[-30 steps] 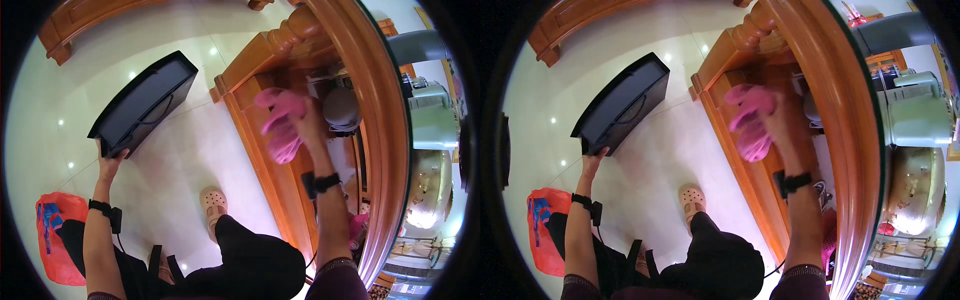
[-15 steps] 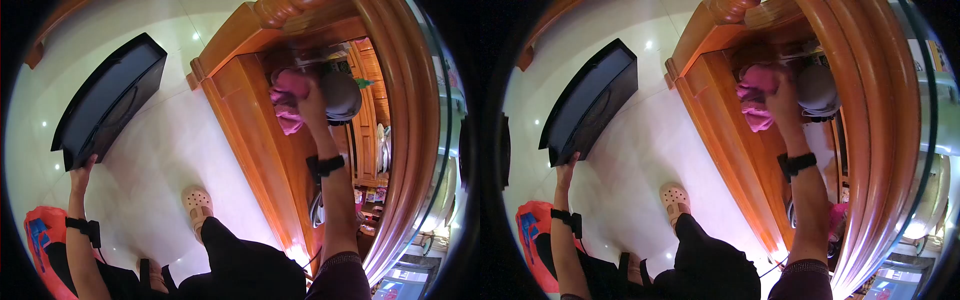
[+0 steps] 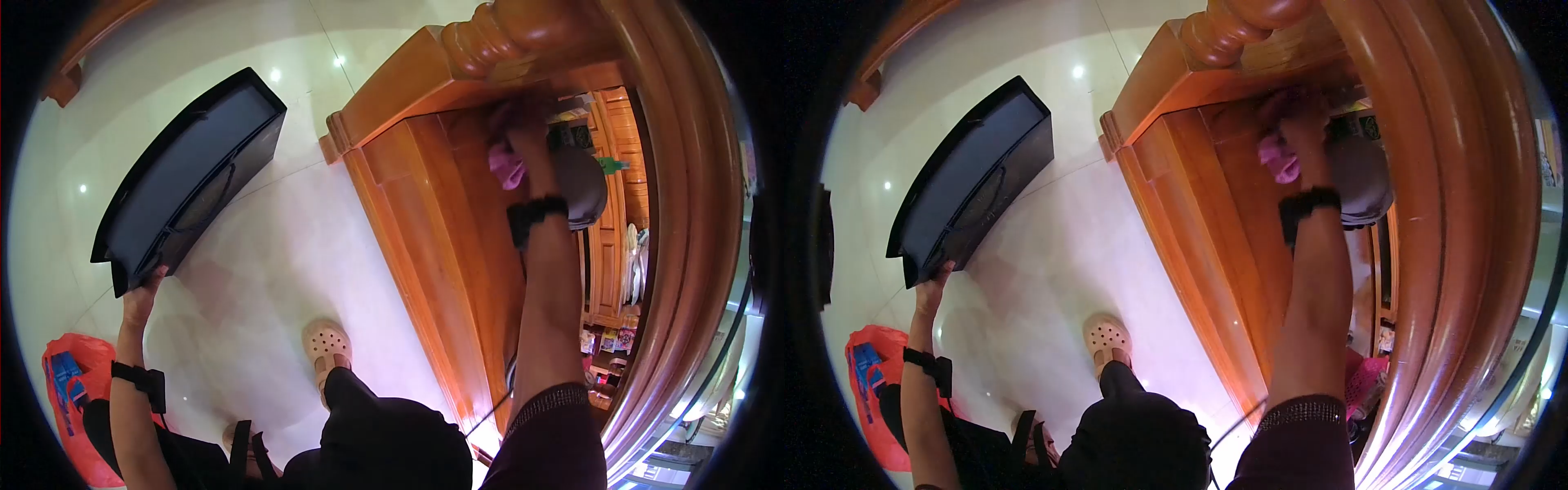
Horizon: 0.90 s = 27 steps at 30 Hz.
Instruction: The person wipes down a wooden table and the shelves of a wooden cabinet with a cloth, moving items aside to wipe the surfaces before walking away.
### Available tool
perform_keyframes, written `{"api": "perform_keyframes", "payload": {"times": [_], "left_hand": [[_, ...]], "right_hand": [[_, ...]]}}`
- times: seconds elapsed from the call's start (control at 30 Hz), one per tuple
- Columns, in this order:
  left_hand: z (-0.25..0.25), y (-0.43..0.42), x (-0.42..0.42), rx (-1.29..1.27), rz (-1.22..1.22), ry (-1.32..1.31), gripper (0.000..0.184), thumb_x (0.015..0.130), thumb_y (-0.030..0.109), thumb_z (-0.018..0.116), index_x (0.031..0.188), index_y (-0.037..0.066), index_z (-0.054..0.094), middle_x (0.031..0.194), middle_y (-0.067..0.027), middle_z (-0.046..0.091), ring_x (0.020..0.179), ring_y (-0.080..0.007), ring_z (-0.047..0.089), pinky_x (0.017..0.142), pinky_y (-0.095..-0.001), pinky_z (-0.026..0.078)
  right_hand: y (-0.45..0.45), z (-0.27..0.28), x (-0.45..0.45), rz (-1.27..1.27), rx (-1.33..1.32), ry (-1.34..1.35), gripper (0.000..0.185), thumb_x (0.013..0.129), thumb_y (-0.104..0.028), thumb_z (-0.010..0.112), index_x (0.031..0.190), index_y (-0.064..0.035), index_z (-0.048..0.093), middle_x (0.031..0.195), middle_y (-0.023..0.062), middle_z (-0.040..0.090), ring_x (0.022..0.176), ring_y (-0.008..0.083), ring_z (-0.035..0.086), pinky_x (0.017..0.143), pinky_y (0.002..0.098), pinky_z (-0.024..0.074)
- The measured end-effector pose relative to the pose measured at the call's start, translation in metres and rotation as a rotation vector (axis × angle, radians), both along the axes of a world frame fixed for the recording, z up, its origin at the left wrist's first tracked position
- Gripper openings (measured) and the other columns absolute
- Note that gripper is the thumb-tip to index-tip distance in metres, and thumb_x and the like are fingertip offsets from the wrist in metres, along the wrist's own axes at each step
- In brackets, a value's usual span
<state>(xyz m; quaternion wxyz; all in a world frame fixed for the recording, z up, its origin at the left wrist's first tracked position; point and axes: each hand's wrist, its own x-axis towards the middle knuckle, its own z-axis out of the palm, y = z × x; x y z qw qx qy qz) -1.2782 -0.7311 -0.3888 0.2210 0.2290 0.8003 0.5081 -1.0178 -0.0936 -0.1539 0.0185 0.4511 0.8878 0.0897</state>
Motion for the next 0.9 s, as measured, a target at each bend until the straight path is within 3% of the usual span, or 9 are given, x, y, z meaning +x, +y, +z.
{"api": "perform_keyframes", "payload": {"times": [0.1,0.17,0.23,0.37,0.43,0.53,0.67,0.8,0.9], "left_hand": [[-0.006,-0.005,-0.003,0.045,0.042,-0.035,0.035,0.078,0.012,0.075,0.107,0.001,0.061,0.106,-0.0049,0.061,0.095,-0.0164,0.055,0.086,-0.0299,0.045],[-0.011,-0.006,-0.009,-0.103,-0.020,0.175,0.037,0.078,0.014,0.074,0.111,0.001,0.060,0.108,-0.0052,0.061,0.096,-0.0166,0.055,0.087,-0.0300,0.045],[-0.010,-0.004,-0.013,-0.082,-0.015,0.071,0.039,0.079,0.015,0.074,0.113,0.001,0.060,0.108,-0.0049,0.061,0.097,-0.0167,0.055,0.088,-0.0300,0.044],[0.016,0.013,-0.009,-0.026,0.009,-0.125,0.041,0.078,0.015,0.073,0.115,0.001,0.060,0.108,-0.0039,0.061,0.098,-0.0149,0.055,0.090,-0.0287,0.043],[0.020,0.017,-0.009,0.005,0.050,-0.133,0.041,0.077,0.012,0.074,0.115,0.003,0.061,0.104,-0.0029,0.062,0.095,-0.0134,0.056,0.087,-0.0277,0.044],[0.022,0.020,-0.009,0.078,0.054,-0.218,0.042,0.076,0.011,0.074,0.115,0.002,0.061,0.100,-0.0023,0.063,0.091,-0.0140,0.057,0.086,-0.0284,0.045],[0.084,0.055,0.041,0.514,0.303,-0.172,0.060,0.067,0.003,0.076,0.122,0.001,0.051,0.102,-0.0041,0.060,0.089,-0.0153,0.057,0.085,-0.0276,0.045],[0.136,0.060,0.061,0.494,0.380,-0.039,0.068,0.064,0.004,0.077,0.125,0.003,0.046,0.104,-0.0060,0.057,0.091,-0.0165,0.056,0.085,-0.0281,0.045],[0.180,0.049,0.066,0.342,0.228,0.045,0.070,0.055,0.007,0.076,0.119,0.000,0.049,0.102,-0.0069,0.057,0.091,-0.0179,0.056,0.083,-0.0289,0.045]], "right_hand": [[-0.084,-0.008,0.012,0.339,0.080,0.306,0.052,0.071,-0.019,0.063,0.121,-0.0103,0.052,0.125,0.0252,0.047,0.117,0.0433,0.043,0.098,0.0452,0.0382],[-0.136,0.008,-0.003,0.352,-0.040,0.278,0.050,0.066,-0.009,0.068,0.115,-0.0090,0.056,0.122,0.0246,0.047,0.114,0.0424,0.046,0.095,0.0443,0.0412],[-0.178,0.018,-0.011,0.470,-0.195,0.412,0.046,0.064,-0.007,0.071,0.108,-0.0092,0.060,0.116,0.0227,0.048,0.108,0.0421,0.049,0.090,0.0441,0.0442],[-0.223,0.047,0.011,0.348,-0.346,0.320,0.037,0.063,-0.005,0.070,0.098,-0.0127,0.064,0.104,0.0191,0.047,0.100,0.0398,0.049,0.088,0.0425,0.0430],[-0.233,0.023,0.059,0.378,-0.436,0.335,0.037,0.066,-0.015,0.076,0.100,-0.0153,0.062,0.109,0.0155,0.044,0.101,0.0333,0.051,0.080,0.0396,0.0480],[-0.294,0.016,0.142,0.394,-0.262,0.314,0.042,0.059,-0.021,0.082,0.097,-0.0157,0.063,0.107,0.0130,0.044,0.106,0.0315,0.047,0.089,0.0390,0.0419],[-0.356,0.014,0.242,0.087,-0.204,0.284,0.051,0.056,-0.015,0.082,0.101,-0.0168,0.059,0.106,0.0169,0.043,0.104,0.0378,0.047,0.085,0.0442,0.0441],[-0.371,0.002,0.280,-0.002,-0.106,0.308,0.060,0.050,-0.010,0.082,0.104,-0.0182,0.057,0.107,0.0200,0.042,0.104,0.0410,0.047,0.081,0.0479,0.0454],[-0.376,-0.014,0.285,0.005,-0.020,0.334,0.065,0.048,-0.012,0.083,0.106,-0.0203,0.056,0.112,0.0204,0.041,0.106,0.0425,0.046,0.082,0.0485,0.0443]]}}
